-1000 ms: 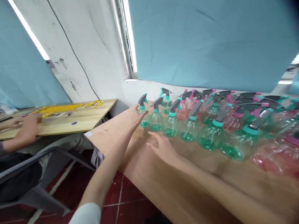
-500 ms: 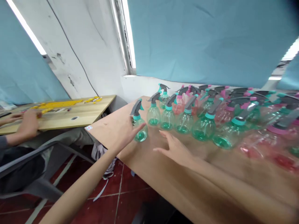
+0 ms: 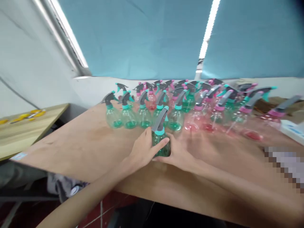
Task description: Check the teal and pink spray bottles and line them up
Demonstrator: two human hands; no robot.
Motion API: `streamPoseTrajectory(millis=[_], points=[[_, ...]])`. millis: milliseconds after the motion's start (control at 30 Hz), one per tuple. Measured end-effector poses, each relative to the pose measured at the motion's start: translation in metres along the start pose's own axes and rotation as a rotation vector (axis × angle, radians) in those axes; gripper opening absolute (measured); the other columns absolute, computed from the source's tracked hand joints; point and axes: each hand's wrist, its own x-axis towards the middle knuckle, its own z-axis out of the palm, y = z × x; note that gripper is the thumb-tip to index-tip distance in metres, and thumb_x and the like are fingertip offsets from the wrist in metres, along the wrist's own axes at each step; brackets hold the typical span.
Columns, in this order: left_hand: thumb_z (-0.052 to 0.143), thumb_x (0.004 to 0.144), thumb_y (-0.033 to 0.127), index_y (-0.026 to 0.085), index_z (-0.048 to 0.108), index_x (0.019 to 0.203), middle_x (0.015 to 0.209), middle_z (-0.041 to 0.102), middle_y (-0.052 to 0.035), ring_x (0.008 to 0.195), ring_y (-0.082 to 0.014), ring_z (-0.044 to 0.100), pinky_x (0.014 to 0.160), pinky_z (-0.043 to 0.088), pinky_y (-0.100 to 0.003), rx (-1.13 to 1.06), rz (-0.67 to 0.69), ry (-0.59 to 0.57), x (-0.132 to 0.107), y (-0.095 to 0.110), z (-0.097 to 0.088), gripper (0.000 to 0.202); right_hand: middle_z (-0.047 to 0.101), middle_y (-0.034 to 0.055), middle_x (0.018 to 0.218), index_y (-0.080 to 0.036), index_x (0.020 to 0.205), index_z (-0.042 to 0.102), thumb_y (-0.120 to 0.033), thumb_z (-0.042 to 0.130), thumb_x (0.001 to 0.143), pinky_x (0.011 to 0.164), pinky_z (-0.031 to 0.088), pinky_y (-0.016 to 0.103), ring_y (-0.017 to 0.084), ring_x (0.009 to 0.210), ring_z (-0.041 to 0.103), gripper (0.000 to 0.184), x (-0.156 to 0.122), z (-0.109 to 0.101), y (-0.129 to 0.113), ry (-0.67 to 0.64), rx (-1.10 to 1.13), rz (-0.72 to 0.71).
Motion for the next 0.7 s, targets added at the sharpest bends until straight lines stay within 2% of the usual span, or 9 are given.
streamPoseTrajectory(millis=[100,167,233,333,400,533,633,700], points=[[0.053,0.087,0.048,0.02,0.045,0.123,0.117,0.059,-0.0107,0.108,-0.0275,0.057,0.092,0.045,-0.043,-0.144,0.06,-0.087,0.026,0.021,0.017,0.046,0.049,0.0149,0.134,-0.023,0.139,0.027,-0.056,0.074,0.066,0.097,0.043,0.052,0.033,0.124,0.047,0.093,-0.016,-0.028,0.007,0.011,-0.044,0.002],[0.058,0.084,0.045,0.022,0.042,0.127,0.119,0.058,-0.0099,0.105,-0.0259,0.058,0.09,0.046,-0.04,-0.234,0.106,-0.094,0.042,0.033,0.026,0.052,0.05,0.0149,0.133,-0.023,0.141,0.026,-0.057,0.073,0.067,0.097,0.043,0.053,0.034,0.124,0.047,0.095,-0.024,-0.04,0.01,0.022,-0.074,0.007],[0.062,0.082,0.04,0.023,0.041,0.128,0.12,0.058,-0.0088,0.102,-0.0244,0.059,0.087,0.047,-0.038,-0.294,0.154,-0.076,0.055,0.045,0.033,0.053,0.049,0.0161,0.134,-0.021,0.141,0.025,-0.058,0.073,0.067,0.098,0.042,0.054,0.035,0.125,0.047,0.095,-0.03,-0.049,0.014,0.059,-0.106,-0.002],[0.06,0.083,0.029,0.022,0.047,0.122,0.114,0.059,-0.0061,0.099,-0.0216,0.058,0.084,0.047,-0.034,-0.381,0.222,-0.076,0.068,0.056,0.042,0.042,0.046,0.018,0.136,-0.019,0.14,0.026,-0.057,0.075,0.065,0.1,0.041,0.054,0.035,0.127,0.044,0.097,-0.034,-0.056,0.019,0.107,-0.167,-0.061],[0.056,0.083,0.024,0.022,0.05,0.118,0.105,0.061,-0.004,0.096,-0.0198,0.058,0.083,0.047,-0.033,-0.454,0.236,-0.094,0.074,0.059,0.05,0.035,0.048,0.0179,0.134,-0.019,0.139,0.029,-0.057,0.076,0.064,0.099,0.042,0.053,0.035,0.124,0.047,0.096,-0.035,-0.059,0.021,0.118,-0.204,-0.094],[0.05,0.08,0.015,0.023,0.052,0.115,0.085,0.058,0.0009,0.081,-0.0157,0.057,0.081,0.048,-0.032,-0.599,0.227,-0.1,0.079,0.058,0.064,0.036,0.054,0.0167,0.126,-0.018,0.137,0.034,-0.057,0.075,0.066,0.093,0.047,0.05,0.033,0.113,0.055,0.091,-0.034,-0.06,0.023,0.131,-0.221,-0.104],[0.049,0.077,0.014,0.022,0.057,0.102,0.081,0.056,0.0014,0.073,-0.0145,0.054,0.079,0.048,-0.032,-0.61,0.218,-0.121,0.081,0.055,0.068,0.028,0.05,0.0159,0.133,-0.019,0.14,0.03,-0.057,0.073,0.068,0.098,0.043,0.048,0.033,0.122,0.048,0.093,-0.033,-0.064,0.022,0.098,-0.219,-0.158],[0.049,0.077,0.016,0.021,0.059,0.096,0.079,0.057,0.0014,0.071,-0.0148,0.055,0.075,0.049,-0.032,-0.595,0.196,-0.133,0.081,0.053,0.067,0.022,0.049,0.0158,0.135,-0.019,0.143,0.025,-0.059,0.072,0.068,0.099,0.042,0.047,0.033,0.125,0.046,0.097,-0.033,-0.072,0.023,0.028,-0.229,-0.16]])
